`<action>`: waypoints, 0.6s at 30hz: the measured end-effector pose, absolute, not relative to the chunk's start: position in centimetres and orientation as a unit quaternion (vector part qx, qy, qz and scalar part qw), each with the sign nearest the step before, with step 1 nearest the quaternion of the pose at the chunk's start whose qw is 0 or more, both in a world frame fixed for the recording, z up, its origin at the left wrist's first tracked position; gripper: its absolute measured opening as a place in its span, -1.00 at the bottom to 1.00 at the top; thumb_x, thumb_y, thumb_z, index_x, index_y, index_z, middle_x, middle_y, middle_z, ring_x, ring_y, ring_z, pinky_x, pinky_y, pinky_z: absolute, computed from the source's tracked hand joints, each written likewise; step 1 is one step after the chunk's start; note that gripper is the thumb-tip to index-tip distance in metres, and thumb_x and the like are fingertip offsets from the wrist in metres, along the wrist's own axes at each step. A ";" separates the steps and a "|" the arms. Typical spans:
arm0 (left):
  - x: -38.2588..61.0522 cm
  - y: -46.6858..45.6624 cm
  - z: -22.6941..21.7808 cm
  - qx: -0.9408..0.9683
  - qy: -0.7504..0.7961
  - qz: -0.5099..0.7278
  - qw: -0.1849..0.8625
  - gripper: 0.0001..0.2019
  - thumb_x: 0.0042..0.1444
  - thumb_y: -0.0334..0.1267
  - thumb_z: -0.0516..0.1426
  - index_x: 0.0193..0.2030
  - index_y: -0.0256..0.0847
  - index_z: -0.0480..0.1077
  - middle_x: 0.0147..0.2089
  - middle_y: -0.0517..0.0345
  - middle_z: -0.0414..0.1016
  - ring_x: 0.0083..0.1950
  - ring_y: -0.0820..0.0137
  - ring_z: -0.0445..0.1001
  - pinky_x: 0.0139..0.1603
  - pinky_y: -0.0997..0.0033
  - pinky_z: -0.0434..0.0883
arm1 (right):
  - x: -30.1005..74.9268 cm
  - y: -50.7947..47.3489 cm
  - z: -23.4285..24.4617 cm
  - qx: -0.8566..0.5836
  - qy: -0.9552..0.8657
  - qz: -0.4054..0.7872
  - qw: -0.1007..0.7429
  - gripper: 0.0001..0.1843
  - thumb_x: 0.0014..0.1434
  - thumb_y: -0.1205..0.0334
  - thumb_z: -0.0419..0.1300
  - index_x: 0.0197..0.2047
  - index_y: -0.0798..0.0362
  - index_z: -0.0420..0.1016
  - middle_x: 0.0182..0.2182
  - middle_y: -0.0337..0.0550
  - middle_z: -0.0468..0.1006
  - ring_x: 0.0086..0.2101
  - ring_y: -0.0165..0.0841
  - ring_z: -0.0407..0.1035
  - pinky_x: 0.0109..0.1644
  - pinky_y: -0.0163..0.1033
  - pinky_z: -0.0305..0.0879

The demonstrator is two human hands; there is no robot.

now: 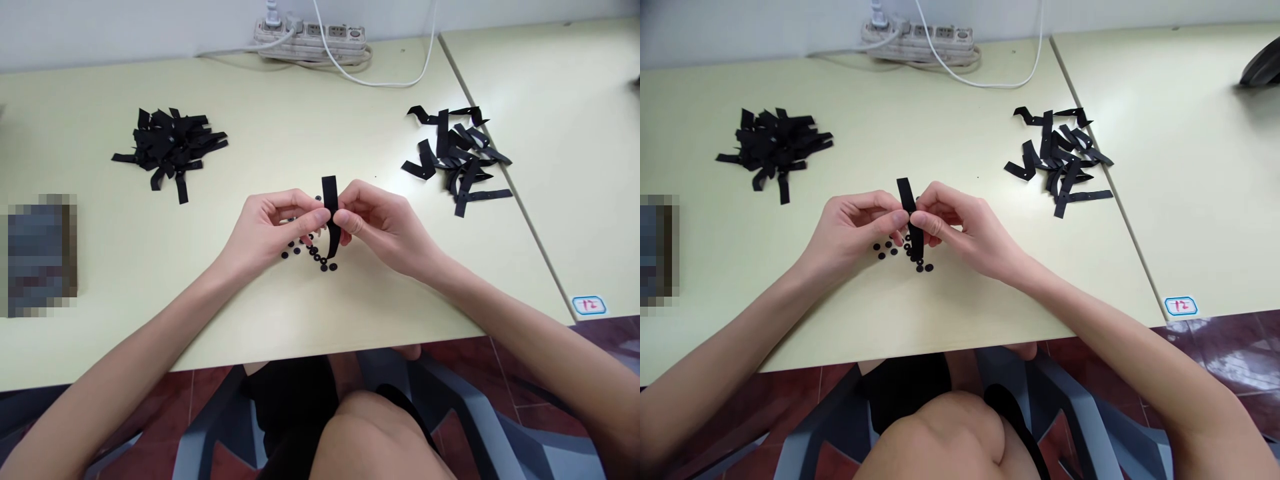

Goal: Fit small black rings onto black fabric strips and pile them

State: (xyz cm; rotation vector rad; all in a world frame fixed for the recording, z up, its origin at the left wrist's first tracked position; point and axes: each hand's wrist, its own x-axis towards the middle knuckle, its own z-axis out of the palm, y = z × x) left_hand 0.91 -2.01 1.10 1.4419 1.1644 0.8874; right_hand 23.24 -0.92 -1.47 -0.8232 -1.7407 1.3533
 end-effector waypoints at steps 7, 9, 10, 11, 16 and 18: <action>1.1 -2.3 1.3 0.599 0.481 0.376 0.518 -0.61 0.18 0.17 0.49 -0.31 -0.11 0.64 -0.33 0.10 0.66 -0.22 0.24 0.70 -0.22 0.26 0.65 | 23.5 -1.0 -0.9 -0.316 -0.678 0.557 0.360 -0.43 0.41 -0.45 0.32 -0.16 -0.10 0.39 -0.42 -0.32 0.49 -0.36 -0.34 0.50 -0.21 -0.17 0.53; 1.1 -2.3 1.3 0.599 0.482 0.375 0.518 -0.61 0.17 0.17 0.50 -0.31 -0.11 0.63 -0.34 0.11 0.65 -0.23 0.24 0.70 -0.23 0.26 0.65 | 23.6 -1.0 -0.7 -0.321 -0.679 0.557 0.354 -0.42 0.40 -0.47 0.33 -0.16 -0.10 0.39 -0.43 -0.32 0.49 -0.36 -0.34 0.50 -0.21 -0.16 0.54; 1.2 -2.3 1.4 0.599 0.482 0.374 0.518 -0.61 0.17 0.17 0.50 -0.31 -0.11 0.63 -0.34 0.11 0.65 -0.23 0.24 0.70 -0.23 0.26 0.64 | 23.6 -1.0 -0.6 -0.323 -0.680 0.555 0.354 -0.41 0.40 -0.47 0.33 -0.16 -0.10 0.39 -0.42 -0.32 0.49 -0.36 -0.34 0.50 -0.21 -0.16 0.54; 1.2 -2.3 1.4 0.600 0.481 0.374 0.518 -0.61 0.17 0.16 0.50 -0.31 -0.11 0.63 -0.34 0.11 0.65 -0.24 0.25 0.69 -0.23 0.27 0.64 | 23.5 -1.0 -0.6 -0.325 -0.681 0.552 0.355 -0.41 0.40 -0.46 0.33 -0.17 -0.10 0.39 -0.41 -0.32 0.49 -0.36 -0.35 0.50 -0.21 -0.16 0.54; 1.1 -2.3 1.2 0.610 0.480 0.374 0.508 -0.63 0.18 0.12 0.48 -0.31 -0.14 0.62 -0.32 0.11 0.65 -0.24 0.29 0.67 -0.24 0.31 0.62 | 23.4 -0.9 -0.8 -0.322 -0.683 0.545 0.364 -0.46 0.44 -0.38 0.35 -0.19 -0.09 0.37 -0.40 -0.33 0.46 -0.37 -0.37 0.48 -0.21 -0.19 0.52; 1.1 -2.2 1.1 0.610 0.480 0.375 0.507 -0.64 0.19 0.11 0.48 -0.31 -0.15 0.62 -0.30 0.11 0.65 -0.25 0.31 0.66 -0.24 0.32 0.62 | 23.3 -0.9 -0.9 -0.316 -0.684 0.544 0.369 -0.46 0.43 -0.38 0.36 -0.19 -0.09 0.37 -0.41 -0.34 0.45 -0.37 -0.37 0.47 -0.22 -0.19 0.52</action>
